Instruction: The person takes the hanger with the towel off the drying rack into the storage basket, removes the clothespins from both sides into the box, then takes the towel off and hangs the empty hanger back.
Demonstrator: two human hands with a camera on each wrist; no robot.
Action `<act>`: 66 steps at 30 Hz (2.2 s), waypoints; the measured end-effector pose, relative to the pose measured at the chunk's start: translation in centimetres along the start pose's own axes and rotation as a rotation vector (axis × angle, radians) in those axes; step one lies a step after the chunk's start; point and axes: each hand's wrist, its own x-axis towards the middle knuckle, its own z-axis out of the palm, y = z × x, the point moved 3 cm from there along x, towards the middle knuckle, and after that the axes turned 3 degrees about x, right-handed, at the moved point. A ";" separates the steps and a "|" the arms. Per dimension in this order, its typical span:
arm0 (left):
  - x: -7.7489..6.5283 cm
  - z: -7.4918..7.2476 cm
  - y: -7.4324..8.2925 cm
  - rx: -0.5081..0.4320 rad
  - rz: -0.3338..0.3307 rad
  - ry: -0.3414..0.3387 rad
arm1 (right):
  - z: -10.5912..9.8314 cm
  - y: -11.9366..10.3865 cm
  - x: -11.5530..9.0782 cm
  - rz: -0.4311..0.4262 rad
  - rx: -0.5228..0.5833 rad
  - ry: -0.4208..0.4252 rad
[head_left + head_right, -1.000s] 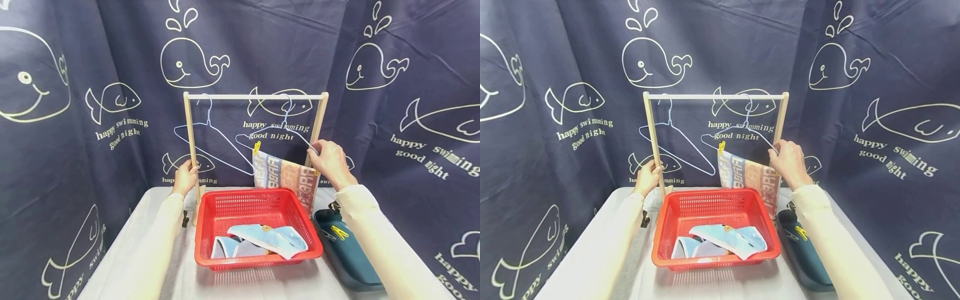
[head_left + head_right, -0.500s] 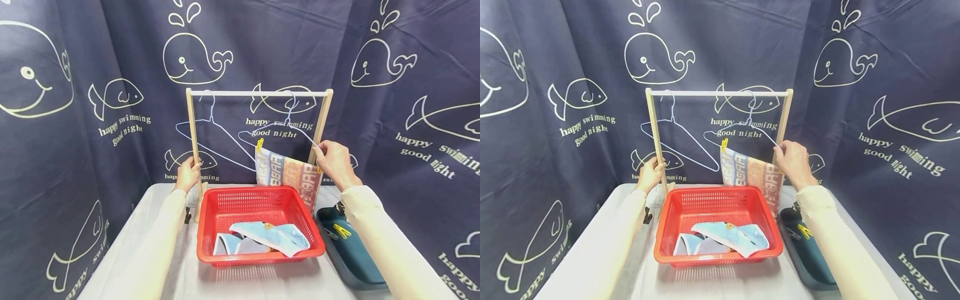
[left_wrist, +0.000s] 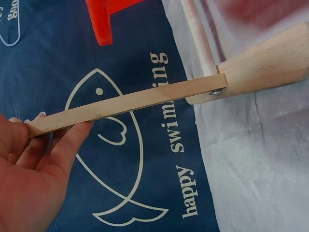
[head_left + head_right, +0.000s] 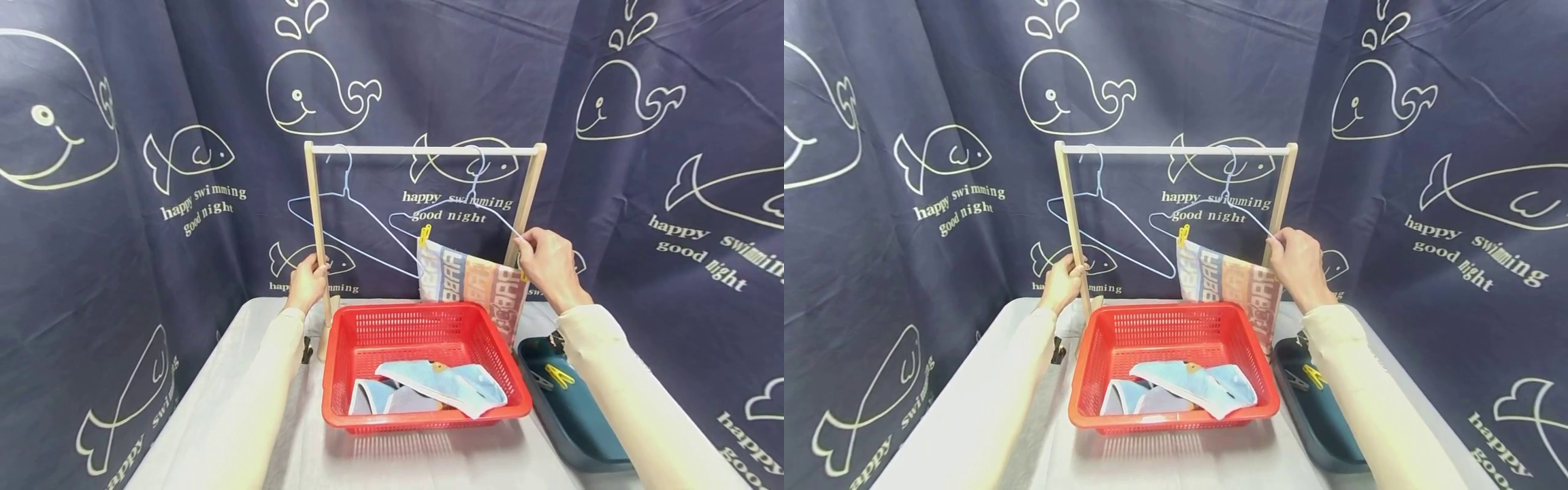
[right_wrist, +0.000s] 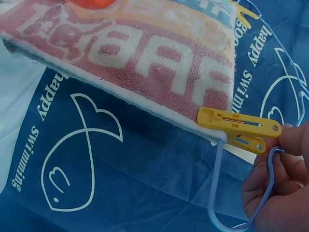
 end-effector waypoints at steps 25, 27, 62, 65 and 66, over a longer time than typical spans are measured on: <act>0.2 0.1 -0.3 0.014 -0.012 0.000 | -4.0 -2.4 0.7 -0.020 -0.018 0.084; 0.2 0.1 -0.3 0.017 -0.010 -0.002 | -4.4 -2.8 0.6 -0.022 -0.018 0.089; 0.5 0.3 -0.5 0.004 0.007 -0.012 | -5.2 -0.9 -6.8 0.015 -0.019 0.050; 0.4 0.2 -0.3 0.005 0.008 -0.010 | -5.1 -0.6 -7.4 0.012 -0.009 0.054; 0.3 0.2 -0.3 0.005 0.010 -0.008 | -5.0 -0.6 -7.6 0.009 -0.007 0.055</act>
